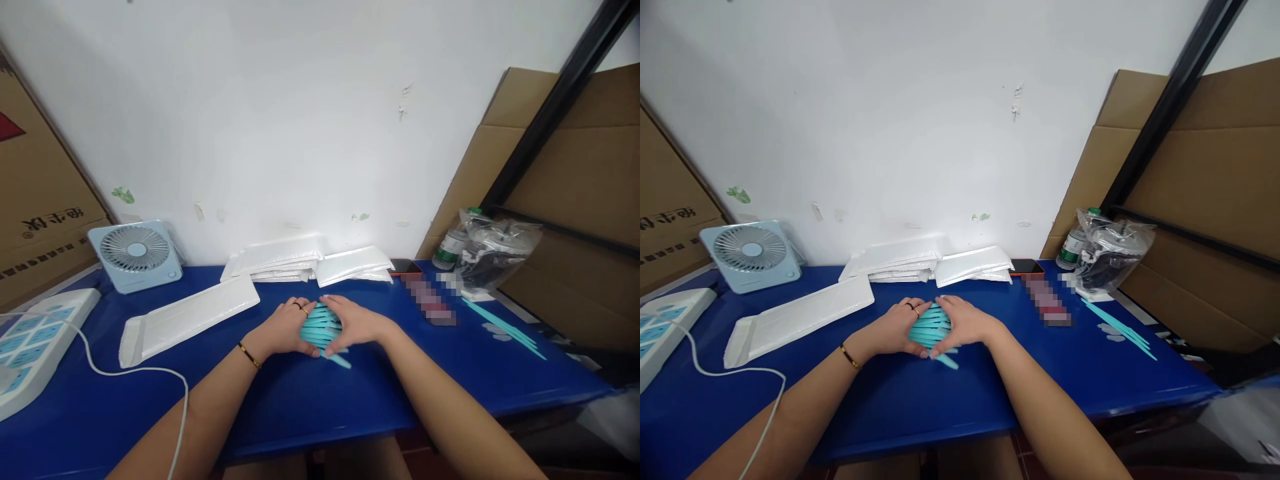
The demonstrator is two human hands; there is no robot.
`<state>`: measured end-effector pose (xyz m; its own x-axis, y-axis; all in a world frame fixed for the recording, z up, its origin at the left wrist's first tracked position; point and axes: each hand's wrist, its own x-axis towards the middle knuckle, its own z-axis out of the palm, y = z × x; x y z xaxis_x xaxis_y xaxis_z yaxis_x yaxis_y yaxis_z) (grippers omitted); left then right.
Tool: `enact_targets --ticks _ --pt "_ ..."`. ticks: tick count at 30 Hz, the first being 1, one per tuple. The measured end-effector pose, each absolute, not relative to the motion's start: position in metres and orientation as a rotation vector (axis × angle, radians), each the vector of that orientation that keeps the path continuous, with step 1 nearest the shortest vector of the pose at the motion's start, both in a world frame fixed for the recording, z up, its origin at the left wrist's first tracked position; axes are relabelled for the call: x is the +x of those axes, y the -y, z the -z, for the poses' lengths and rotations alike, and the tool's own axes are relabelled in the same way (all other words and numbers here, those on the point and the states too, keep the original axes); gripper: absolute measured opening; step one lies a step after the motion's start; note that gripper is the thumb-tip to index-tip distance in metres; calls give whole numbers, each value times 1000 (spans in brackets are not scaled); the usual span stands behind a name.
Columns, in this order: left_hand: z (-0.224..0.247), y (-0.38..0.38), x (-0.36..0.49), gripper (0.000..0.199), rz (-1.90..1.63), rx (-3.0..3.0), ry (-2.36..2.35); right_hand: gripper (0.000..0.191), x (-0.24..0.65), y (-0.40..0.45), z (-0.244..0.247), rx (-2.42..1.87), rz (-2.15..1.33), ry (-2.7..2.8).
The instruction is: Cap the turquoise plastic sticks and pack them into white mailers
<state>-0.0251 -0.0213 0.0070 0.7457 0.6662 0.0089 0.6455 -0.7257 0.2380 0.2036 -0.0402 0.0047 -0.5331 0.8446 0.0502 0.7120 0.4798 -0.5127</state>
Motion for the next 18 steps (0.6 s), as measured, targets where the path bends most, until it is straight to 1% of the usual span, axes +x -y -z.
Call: enact_targets --ticks 1,2,3,5,6,7,8,13,18 --pt "-8 24 -24 84 -122 2724 -1049 107 200 49 -7 -1326 -639 2488" --pt "-8 27 -22 70 -110 2726 -1055 105 197 57 -10 -1327 -629 2527" --pt "-8 30 -21 57 -106 2735 -1059 95 194 64 -13 -1322 -611 2552" --pt "-7 34 -18 41 -109 2771 -1067 63 188 74 -16 -1304 -568 2573" --pt "-6 36 -16 35 -112 2798 -1073 46 184 77 -17 -1305 -535 2572" --pt "-6 37 -15 31 -115 2827 -1077 35 181 79 -17 -1321 -494 2568" --pt "-5 38 -15 29 -117 2859 -1081 29 177 80 -17 -1355 -445 2563" --pt "-1 40 -13 21 -91 3018 -1028 25 155 80 -12 -1607 -168 2635" --pt "-3 45 -10 21 -85 2981 -1050 29 147 83 -14 -1741 -8 2629"
